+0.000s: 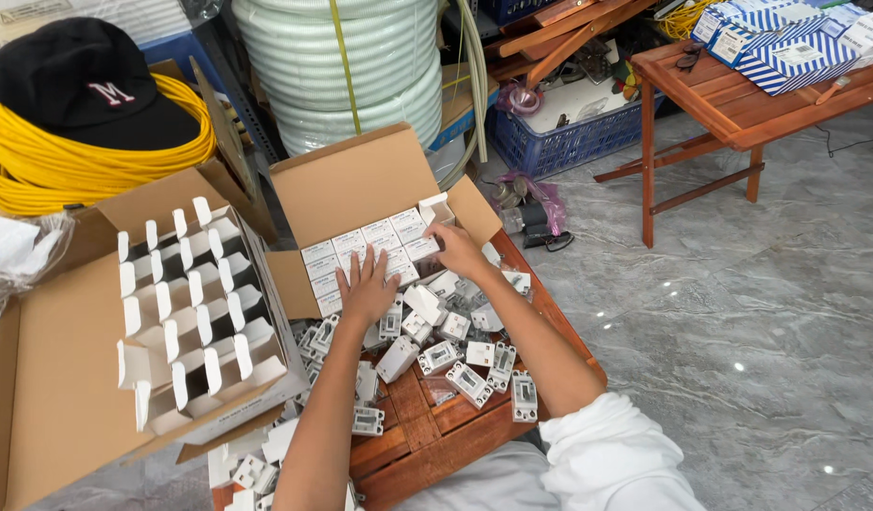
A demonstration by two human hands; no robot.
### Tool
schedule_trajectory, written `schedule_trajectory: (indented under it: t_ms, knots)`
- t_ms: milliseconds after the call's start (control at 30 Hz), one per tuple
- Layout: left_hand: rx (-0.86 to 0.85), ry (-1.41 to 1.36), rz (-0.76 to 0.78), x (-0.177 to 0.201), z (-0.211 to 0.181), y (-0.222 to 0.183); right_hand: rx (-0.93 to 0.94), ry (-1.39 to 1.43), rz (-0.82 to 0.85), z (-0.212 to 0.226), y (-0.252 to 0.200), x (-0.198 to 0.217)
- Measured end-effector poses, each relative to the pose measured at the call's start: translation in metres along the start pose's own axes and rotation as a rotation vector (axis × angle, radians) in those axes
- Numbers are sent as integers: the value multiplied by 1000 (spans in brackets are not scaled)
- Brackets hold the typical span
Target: The person sorts white circuit breakers by picking them up from a pile and placing them into partitioned cardboard boxes.
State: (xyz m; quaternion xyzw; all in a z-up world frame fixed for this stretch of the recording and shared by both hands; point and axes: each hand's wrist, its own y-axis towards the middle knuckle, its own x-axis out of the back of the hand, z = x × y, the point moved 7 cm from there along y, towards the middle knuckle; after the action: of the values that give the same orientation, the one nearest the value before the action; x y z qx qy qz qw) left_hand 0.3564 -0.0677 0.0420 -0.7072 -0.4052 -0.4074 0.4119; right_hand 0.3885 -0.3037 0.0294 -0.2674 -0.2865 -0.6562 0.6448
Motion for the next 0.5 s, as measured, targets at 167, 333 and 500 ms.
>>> schedule_trajectory:
  t_ms: [167, 333, 500]
  knots:
    - [16, -17, 28, 6, -8, -7, -166, 34, 5, -28, 13, -14]
    - [36, 0, 61, 6, -9, -9, -172, 10, 101, -13, 7, -12]
    - [36, -18, 52, 6, -10, -8, -206, -36, 129, -4, -2, -8]
